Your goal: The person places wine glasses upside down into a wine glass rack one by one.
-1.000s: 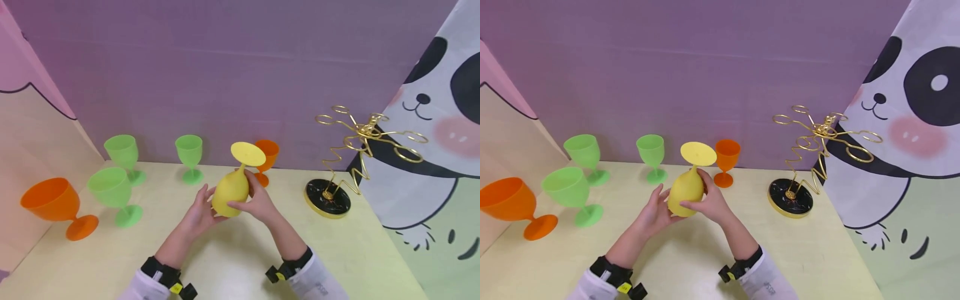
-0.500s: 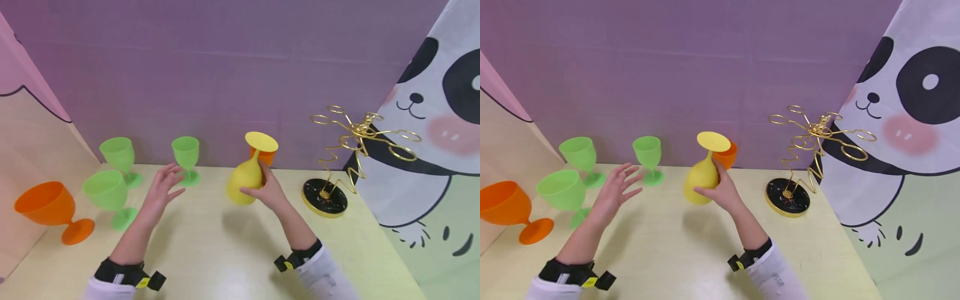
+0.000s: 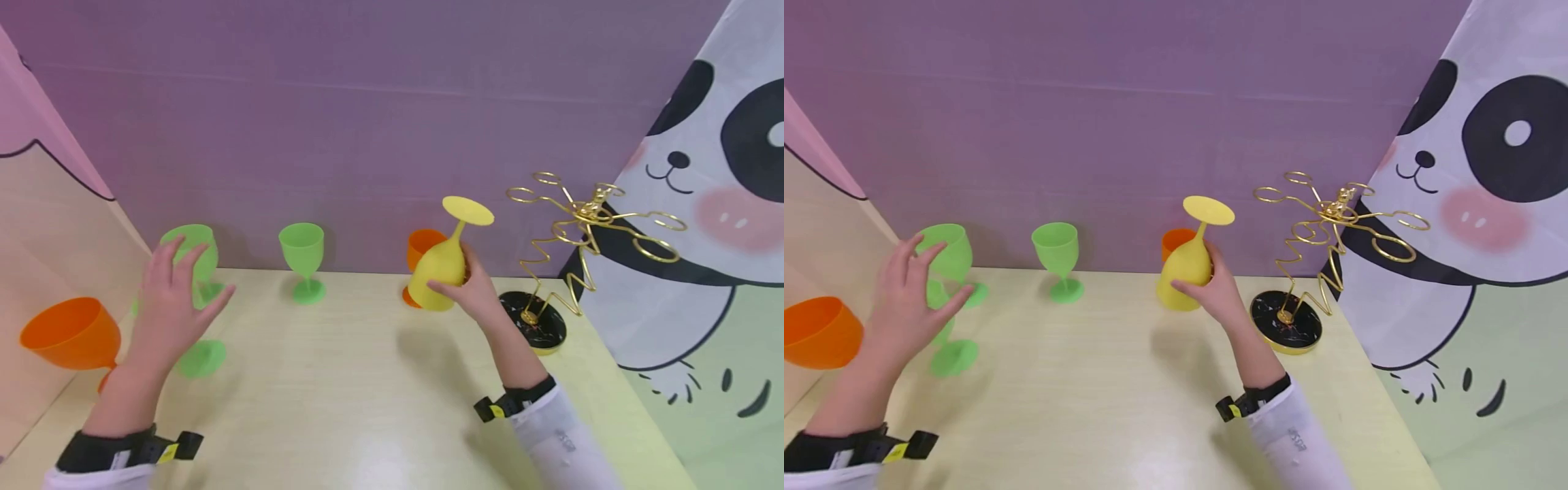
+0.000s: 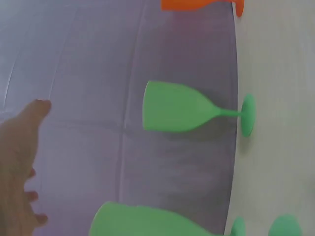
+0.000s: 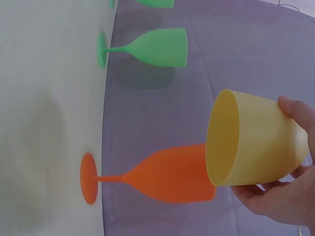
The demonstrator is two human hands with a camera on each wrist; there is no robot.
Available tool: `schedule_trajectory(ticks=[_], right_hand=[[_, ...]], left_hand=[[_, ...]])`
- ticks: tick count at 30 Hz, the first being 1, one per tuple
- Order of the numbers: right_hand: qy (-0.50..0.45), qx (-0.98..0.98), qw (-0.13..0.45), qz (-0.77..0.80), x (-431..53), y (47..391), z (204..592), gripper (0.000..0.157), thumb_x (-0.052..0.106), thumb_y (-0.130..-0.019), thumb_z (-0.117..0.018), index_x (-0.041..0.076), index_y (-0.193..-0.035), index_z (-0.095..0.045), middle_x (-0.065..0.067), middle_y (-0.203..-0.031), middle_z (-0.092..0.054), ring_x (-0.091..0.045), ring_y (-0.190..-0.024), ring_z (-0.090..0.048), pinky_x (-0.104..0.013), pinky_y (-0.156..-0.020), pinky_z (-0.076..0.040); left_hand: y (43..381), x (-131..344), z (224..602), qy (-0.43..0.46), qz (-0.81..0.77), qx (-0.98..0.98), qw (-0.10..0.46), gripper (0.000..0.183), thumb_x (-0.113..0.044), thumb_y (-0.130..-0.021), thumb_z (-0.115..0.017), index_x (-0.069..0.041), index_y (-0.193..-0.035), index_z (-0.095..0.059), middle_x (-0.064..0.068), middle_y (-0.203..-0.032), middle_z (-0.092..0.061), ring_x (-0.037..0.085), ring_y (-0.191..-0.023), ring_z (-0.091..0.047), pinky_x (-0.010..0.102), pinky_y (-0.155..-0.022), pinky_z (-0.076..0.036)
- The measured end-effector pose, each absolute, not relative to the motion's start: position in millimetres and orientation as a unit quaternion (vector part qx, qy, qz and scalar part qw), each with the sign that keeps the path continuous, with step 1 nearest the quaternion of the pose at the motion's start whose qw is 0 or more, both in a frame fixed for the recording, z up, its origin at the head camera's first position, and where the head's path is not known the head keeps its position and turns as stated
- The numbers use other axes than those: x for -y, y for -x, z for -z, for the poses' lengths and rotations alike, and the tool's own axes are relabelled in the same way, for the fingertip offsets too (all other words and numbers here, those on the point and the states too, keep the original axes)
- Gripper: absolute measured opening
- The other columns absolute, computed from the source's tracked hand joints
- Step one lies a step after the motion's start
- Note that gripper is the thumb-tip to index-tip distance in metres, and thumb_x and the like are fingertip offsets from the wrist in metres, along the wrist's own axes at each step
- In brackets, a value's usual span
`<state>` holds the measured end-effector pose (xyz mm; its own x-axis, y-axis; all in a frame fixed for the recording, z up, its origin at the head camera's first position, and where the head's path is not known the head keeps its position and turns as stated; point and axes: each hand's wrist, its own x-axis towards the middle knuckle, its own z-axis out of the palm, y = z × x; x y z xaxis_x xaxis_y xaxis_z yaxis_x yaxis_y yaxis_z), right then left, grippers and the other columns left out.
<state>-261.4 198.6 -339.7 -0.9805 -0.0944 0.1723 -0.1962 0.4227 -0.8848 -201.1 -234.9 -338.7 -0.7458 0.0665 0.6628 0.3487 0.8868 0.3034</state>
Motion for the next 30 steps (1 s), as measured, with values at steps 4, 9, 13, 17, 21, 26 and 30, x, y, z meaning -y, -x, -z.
schedule_trajectory(ticks=[4,9,13,17,21,26,30], right_hand=[[-0.075,0.846,0.055,-0.525,-209,265,337,0.101,0.037,-0.071,-0.077,0.019,-0.146,-0.012,-0.013,-0.141,-0.032,-0.031,-0.117,-0.039,-0.051,-0.096,-0.041],[-0.058,0.847,0.057,-0.526,-222,268,332,0.102,0.039,-0.072,-0.076,0.021,-0.147,-0.009,-0.012,-0.143,-0.029,-0.032,-0.118,-0.037,-0.052,-0.098,-0.039],[-0.048,0.851,0.063,-0.519,-230,269,328,0.102,0.040,-0.073,-0.075,0.022,-0.147,-0.007,-0.012,-0.144,-0.027,-0.032,-0.119,-0.036,-0.053,-0.098,-0.039],[-0.045,0.856,0.079,-0.508,-238,271,326,0.103,0.039,-0.073,-0.075,0.020,-0.147,-0.006,-0.014,-0.145,-0.026,-0.033,-0.120,-0.036,-0.053,-0.097,-0.039],[-0.028,0.859,0.087,-0.503,-247,272,324,0.103,0.040,-0.073,-0.075,0.021,-0.147,-0.006,-0.014,-0.145,-0.027,-0.034,-0.121,-0.035,-0.053,-0.099,-0.037],[-0.021,0.853,0.102,-0.511,-257,273,322,0.101,0.039,-0.073,-0.075,0.020,-0.147,-0.008,-0.016,-0.144,-0.029,-0.034,-0.119,-0.037,-0.052,-0.100,-0.036],[-0.015,0.854,0.107,-0.508,-263,272,319,0.102,0.040,-0.073,-0.075,0.020,-0.147,-0.008,-0.016,-0.144,-0.029,-0.034,-0.119,-0.037,-0.052,-0.101,-0.035]], left_hand=[[202,253,331,0.060,0.140,0.960,0.236,0.082,-0.047,-0.082,-0.057,-0.010,-0.144,-0.018,0.026,-0.149,-0.002,0.047,-0.132,0.003,0.070,-0.102,-0.005],[204,266,334,0.041,0.111,0.977,0.178,0.088,-0.057,-0.083,-0.052,-0.015,-0.147,-0.008,0.025,-0.150,0.007,0.050,-0.131,0.009,0.074,-0.097,-0.005],[206,271,340,0.036,0.114,0.980,0.160,0.091,-0.063,-0.082,-0.049,-0.016,-0.147,-0.008,0.024,-0.150,0.010,0.051,-0.130,0.008,0.075,-0.096,-0.004],[209,275,346,0.033,0.112,0.981,0.152,0.092,-0.067,-0.080,-0.048,-0.015,-0.147,-0.010,0.027,-0.149,0.005,0.052,-0.129,0.006,0.076,-0.094,-0.005],[211,278,352,0.039,0.100,0.985,0.136,0.094,-0.069,-0.079,-0.048,-0.014,-0.146,-0.012,0.032,-0.145,-0.005,0.055,-0.127,-0.001,0.077,-0.091,-0.008],[212,280,357,0.045,0.085,0.990,0.107,0.095,-0.070,-0.079,-0.048,-0.012,-0.145,-0.013,0.034,-0.144,-0.006,0.057,-0.124,-0.006,0.078,-0.090,-0.009],[213,283,358,0.048,0.079,0.992,0.088,0.095,-0.071,-0.079,-0.046,-0.010,-0.145,-0.015,0.036,-0.142,-0.009,0.058,-0.121,-0.011,0.078,-0.089,-0.013]])
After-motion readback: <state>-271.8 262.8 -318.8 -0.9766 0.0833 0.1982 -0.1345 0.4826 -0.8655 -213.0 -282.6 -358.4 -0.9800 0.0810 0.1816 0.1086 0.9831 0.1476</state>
